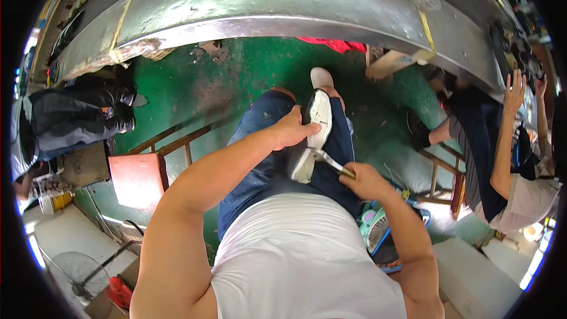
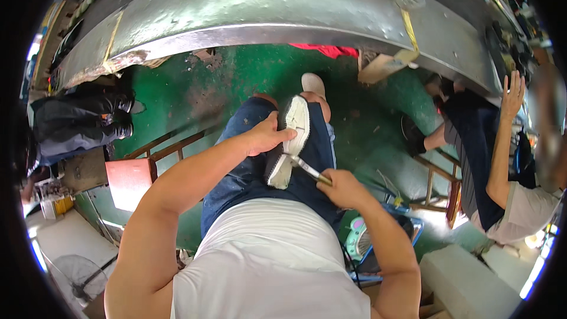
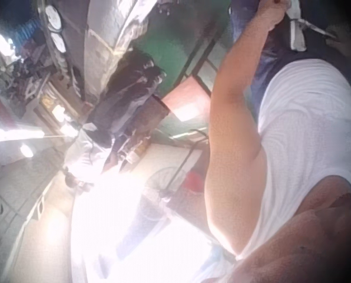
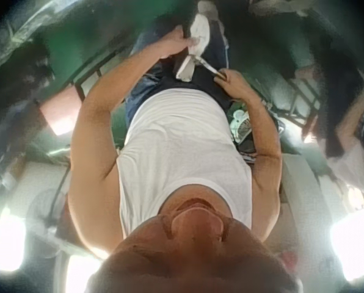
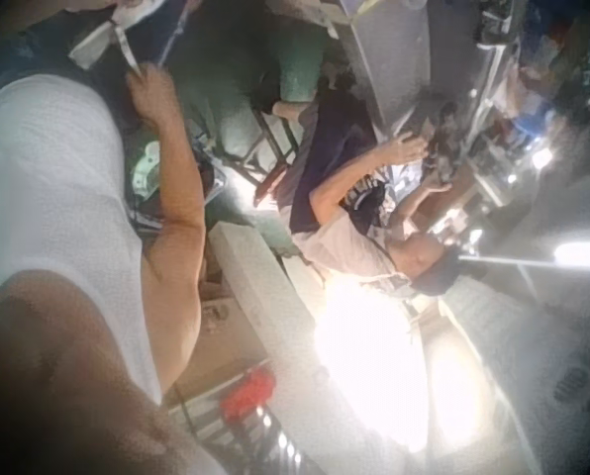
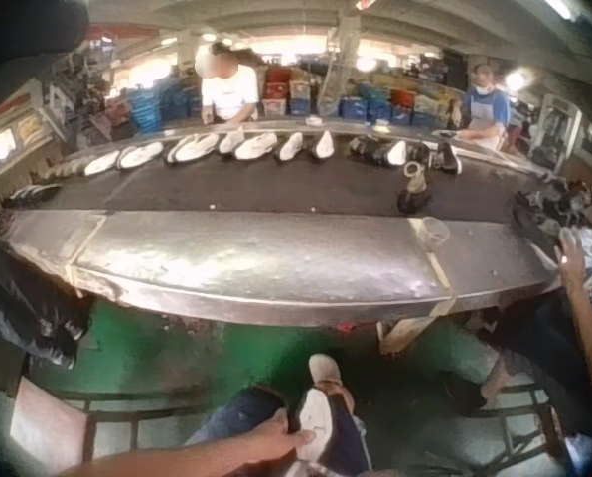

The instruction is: Finishing and lasting shoes on a production line using pliers and a hammer.

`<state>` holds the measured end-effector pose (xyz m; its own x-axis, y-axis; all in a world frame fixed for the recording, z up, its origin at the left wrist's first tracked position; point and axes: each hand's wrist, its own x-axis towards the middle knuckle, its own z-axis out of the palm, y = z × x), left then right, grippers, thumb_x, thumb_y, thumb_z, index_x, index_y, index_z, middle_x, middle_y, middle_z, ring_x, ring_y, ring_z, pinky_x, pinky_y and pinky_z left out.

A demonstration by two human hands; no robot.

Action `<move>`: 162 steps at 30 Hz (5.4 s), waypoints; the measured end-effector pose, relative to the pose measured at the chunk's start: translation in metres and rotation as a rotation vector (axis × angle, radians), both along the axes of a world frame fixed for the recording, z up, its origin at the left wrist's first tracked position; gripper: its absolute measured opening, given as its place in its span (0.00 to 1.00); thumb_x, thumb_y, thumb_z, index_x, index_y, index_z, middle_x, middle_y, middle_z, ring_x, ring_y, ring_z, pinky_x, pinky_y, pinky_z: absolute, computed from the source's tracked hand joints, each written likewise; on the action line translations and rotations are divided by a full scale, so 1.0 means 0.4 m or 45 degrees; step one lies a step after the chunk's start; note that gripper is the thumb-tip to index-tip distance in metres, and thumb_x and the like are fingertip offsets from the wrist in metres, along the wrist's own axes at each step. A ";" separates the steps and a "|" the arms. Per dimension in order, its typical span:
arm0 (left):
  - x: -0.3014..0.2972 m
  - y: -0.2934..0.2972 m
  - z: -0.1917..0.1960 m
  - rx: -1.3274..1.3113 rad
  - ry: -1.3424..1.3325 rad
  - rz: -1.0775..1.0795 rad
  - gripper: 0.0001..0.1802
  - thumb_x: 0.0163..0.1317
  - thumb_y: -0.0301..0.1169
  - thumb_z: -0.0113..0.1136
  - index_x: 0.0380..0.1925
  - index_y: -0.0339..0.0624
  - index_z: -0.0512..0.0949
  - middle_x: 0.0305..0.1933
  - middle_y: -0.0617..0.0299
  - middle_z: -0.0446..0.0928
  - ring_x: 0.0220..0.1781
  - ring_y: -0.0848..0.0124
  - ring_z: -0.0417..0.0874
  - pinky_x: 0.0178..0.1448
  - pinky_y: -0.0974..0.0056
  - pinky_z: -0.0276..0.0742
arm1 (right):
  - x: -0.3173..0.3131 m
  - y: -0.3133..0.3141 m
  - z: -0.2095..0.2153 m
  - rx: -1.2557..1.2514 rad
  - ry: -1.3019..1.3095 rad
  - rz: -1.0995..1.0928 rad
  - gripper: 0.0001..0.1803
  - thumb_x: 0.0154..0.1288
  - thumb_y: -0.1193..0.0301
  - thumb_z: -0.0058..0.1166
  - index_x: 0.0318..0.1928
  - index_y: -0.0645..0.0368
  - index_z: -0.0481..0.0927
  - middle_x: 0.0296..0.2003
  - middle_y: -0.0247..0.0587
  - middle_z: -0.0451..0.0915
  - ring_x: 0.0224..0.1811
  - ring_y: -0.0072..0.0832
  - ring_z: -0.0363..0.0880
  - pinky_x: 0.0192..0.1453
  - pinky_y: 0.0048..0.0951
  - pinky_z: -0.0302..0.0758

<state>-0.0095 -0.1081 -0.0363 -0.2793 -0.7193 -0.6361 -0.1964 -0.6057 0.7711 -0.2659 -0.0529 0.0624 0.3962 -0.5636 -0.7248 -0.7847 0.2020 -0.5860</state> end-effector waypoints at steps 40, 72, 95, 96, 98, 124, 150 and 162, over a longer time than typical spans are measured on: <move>0.004 0.190 0.070 -0.056 0.247 -0.144 0.69 0.58 0.22 0.65 0.73 0.48 0.12 0.81 0.43 0.40 0.81 0.59 0.47 0.80 0.64 0.47 | 0.073 -0.112 -0.011 -0.787 -0.072 0.035 0.22 0.77 0.57 0.44 0.39 0.67 0.76 0.29 0.58 0.82 0.34 0.53 0.83 0.40 0.48 0.77; 0.018 -0.174 0.465 -0.187 1.289 0.718 0.38 0.75 0.61 0.36 0.66 0.39 0.68 0.60 0.43 0.76 0.61 0.45 0.79 0.59 0.44 0.81 | -0.056 0.132 -0.057 -0.489 -0.010 -0.203 0.28 0.61 0.51 0.65 0.43 0.66 0.75 0.36 0.62 0.83 0.41 0.59 0.83 0.47 0.49 0.79; -0.290 -1.173 0.380 -1.160 -0.869 -0.096 0.50 0.72 0.63 0.39 0.74 0.25 0.50 0.80 0.34 0.43 0.83 0.45 0.39 0.83 0.54 0.42 | -0.098 -0.100 -0.128 -0.256 -0.041 -0.305 0.30 0.63 0.42 0.61 0.40 0.61 0.79 0.30 0.57 0.83 0.37 0.53 0.85 0.42 0.44 0.79; -0.280 -1.205 0.366 -1.214 -0.794 -0.033 0.48 0.73 0.61 0.39 0.73 0.25 0.52 0.79 0.33 0.46 0.82 0.43 0.42 0.83 0.54 0.44 | -0.096 -0.126 -0.119 -0.269 -0.041 -0.317 0.30 0.63 0.42 0.61 0.40 0.61 0.79 0.30 0.57 0.83 0.37 0.53 0.85 0.42 0.44 0.79; -0.215 -1.291 0.351 -1.367 -0.531 0.010 0.40 0.76 0.56 0.38 0.67 0.26 0.65 0.73 0.32 0.60 0.78 0.39 0.53 0.80 0.51 0.51 | -0.078 -0.170 -0.096 -0.200 -0.067 -0.327 0.30 0.63 0.43 0.60 0.41 0.61 0.79 0.31 0.55 0.83 0.38 0.52 0.85 0.43 0.44 0.79; -0.065 -1.858 0.309 -1.235 -1.159 0.285 0.39 0.66 0.56 0.56 0.56 0.25 0.77 0.55 0.30 0.77 0.66 0.39 0.72 0.67 0.48 0.69 | -0.063 -0.380 -0.165 -0.361 -0.197 -0.450 0.29 0.70 0.45 0.53 0.33 0.62 0.85 0.25 0.48 0.83 0.27 0.42 0.81 0.36 0.44 0.77; 0.355 -0.469 0.605 -1.432 -1.285 -0.354 0.49 0.58 0.46 0.69 0.71 0.29 0.58 0.76 0.33 0.55 0.80 0.43 0.54 0.80 0.49 0.52 | -0.095 0.006 -0.158 -0.053 -0.235 -0.331 0.18 0.70 0.58 0.60 0.43 0.64 0.81 0.31 0.40 0.86 0.30 0.23 0.85 0.33 0.28 0.80; 0.321 -0.581 0.588 -0.845 -0.458 -0.008 0.36 0.65 0.47 0.65 0.67 0.37 0.70 0.61 0.48 0.78 0.58 0.63 0.81 0.62 0.61 0.76 | -0.093 0.129 -0.185 -0.417 -0.213 -0.509 0.14 0.65 0.61 0.62 0.38 0.61 0.80 0.27 0.39 0.84 0.30 0.28 0.85 0.38 0.32 0.80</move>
